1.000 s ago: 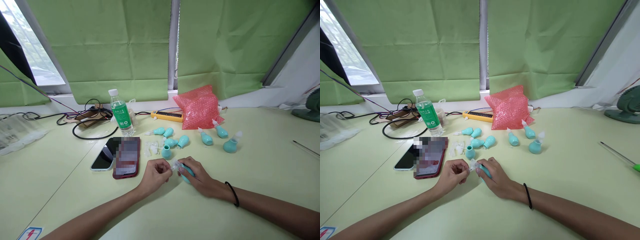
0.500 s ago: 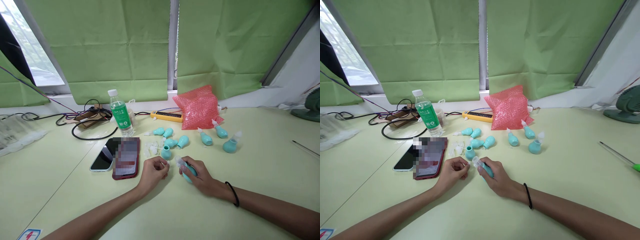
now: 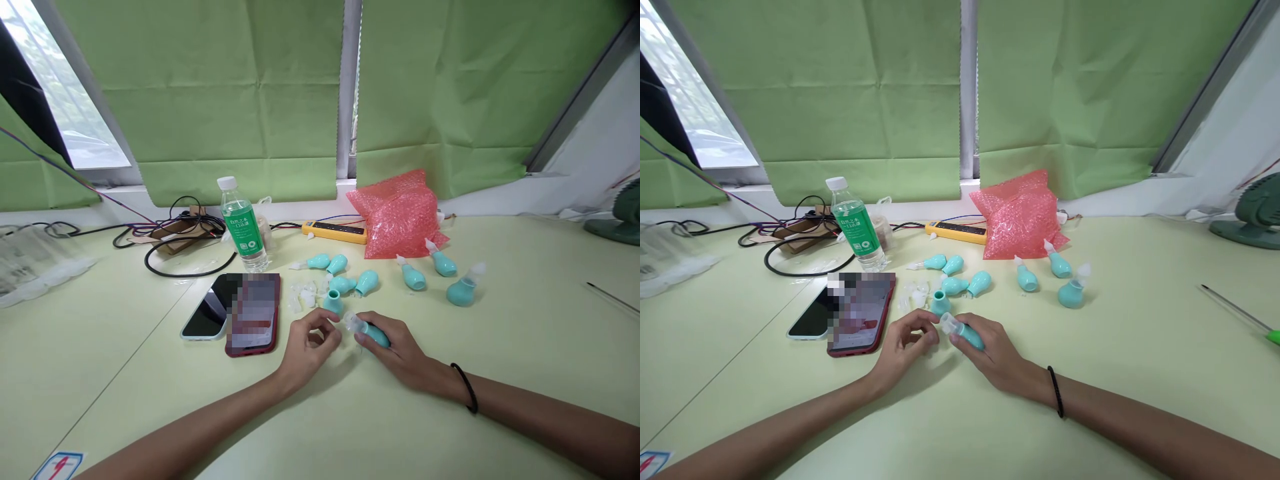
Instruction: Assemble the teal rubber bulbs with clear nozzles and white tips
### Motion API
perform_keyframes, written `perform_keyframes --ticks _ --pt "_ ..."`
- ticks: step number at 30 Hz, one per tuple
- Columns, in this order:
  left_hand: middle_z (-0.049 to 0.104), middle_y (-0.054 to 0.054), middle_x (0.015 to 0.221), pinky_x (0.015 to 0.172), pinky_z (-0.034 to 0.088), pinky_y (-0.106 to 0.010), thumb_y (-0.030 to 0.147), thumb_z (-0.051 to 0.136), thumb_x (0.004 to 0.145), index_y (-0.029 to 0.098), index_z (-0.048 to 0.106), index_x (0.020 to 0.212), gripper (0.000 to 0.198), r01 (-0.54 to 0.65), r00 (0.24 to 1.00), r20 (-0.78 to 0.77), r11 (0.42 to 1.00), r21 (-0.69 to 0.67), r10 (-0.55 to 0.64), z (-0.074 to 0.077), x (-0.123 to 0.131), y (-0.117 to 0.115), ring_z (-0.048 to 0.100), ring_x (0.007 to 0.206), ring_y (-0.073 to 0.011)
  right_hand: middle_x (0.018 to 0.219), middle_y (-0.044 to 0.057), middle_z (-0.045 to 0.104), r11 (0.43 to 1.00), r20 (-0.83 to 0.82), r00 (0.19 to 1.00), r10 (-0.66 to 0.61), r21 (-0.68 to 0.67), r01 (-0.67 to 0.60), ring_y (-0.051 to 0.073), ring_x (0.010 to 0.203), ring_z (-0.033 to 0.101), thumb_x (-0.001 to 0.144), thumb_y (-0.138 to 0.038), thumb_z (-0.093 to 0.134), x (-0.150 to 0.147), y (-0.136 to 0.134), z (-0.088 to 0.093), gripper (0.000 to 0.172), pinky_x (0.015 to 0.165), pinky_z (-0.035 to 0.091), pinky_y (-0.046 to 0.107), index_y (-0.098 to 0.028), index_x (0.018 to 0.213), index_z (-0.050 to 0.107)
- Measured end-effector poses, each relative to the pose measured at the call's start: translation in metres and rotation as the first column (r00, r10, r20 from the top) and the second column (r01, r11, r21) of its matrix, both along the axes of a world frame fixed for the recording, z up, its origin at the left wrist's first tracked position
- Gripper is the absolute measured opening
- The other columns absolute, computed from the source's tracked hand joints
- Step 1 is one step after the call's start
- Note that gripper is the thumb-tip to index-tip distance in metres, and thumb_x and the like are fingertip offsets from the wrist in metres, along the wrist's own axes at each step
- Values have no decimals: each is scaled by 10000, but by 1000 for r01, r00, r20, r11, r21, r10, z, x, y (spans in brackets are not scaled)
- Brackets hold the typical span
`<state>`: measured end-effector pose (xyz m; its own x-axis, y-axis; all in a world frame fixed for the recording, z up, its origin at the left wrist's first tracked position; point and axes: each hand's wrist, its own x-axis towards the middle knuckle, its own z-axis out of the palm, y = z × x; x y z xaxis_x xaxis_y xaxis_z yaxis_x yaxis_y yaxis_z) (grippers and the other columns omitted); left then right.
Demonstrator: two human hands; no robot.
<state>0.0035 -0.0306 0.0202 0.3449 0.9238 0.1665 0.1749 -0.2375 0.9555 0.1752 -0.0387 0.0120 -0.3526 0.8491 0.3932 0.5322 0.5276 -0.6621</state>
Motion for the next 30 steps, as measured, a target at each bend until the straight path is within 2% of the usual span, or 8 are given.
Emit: perform_keyframes --ticks 3,7,12,15,18,20,23,30 --pt "456 25 575 468 316 -178 321 498 717 145 462 755 183 53 996 -74 997 51 -49 0 0 -3 419 524 -82 760 26 543 996 29 999 39 82 -41 126 670 504 768 -322 469 0 0 -2 190 610 406 238 -190 900 503" --pt "356 49 478 436 235 -185 370 400 777 154 403 593 283 87 967 -249 989 120 -54 -4 0 -3 309 450 -66 702 30 511 980 148 986 76 172 -101 121 617 489 717 -304 526 0 -3 -4 176 552 397 237 -175 836 542" --pt "288 44 443 442 173 -212 344 392 776 158 371 504 330 193 868 -495 902 386 26 -7 -1 -4 243 420 -72 655 37 515 963 229 970 75 236 -130 119 580 474 734 -303 500 -1 -5 -5 157 506 376 234 -150 729 537" --pt "304 35 447 437 160 -215 332 390 775 161 384 505 320 217 834 -549 878 427 61 -7 -1 -6 256 412 -78 648 36 547 939 253 962 107 293 -182 131 601 491 753 -287 479 0 -5 -7 142 521 377 246 -151 756 522" --pt "282 41 437 434 172 -215 319 359 794 160 379 501 334 238 835 -550 895 377 10 -5 0 -8 255 408 -76 654 30 564 924 254 957 142 312 -220 136 620 504 764 -282 468 1 -5 -8 130 545 382 255 -160 789 510" --pt "272 46 437 431 185 -211 308 329 810 157 382 506 343 282 855 -510 911 302 -95 -3 0 -8 242 409 -71 665 28 567 921 241 954 179 299 -248 132 617 506 767 -285 465 2 -5 -7 127 551 386 255 -168 801 502" --pt "272 48 452 432 199 -205 295 280 828 151 382 515 359 356 875 -409 916 183 -259 2 1 -9 228 422 -65 669 26 568 917 224 947 232 273 -289 129 611 504 771 -289 465 2 -7 -3 125 551 388 253 -173 807 494" --pt "309 36 457 416 229 -200 414 259 816 148 354 509 418 388 914 -86 915 -106 -397 2 3 -7 258 428 -61 610 21 531 920 179 958 223 285 -268 129 569 478 773 -338 459 1 -8 -3 165 525 377 247 -179 757 498"
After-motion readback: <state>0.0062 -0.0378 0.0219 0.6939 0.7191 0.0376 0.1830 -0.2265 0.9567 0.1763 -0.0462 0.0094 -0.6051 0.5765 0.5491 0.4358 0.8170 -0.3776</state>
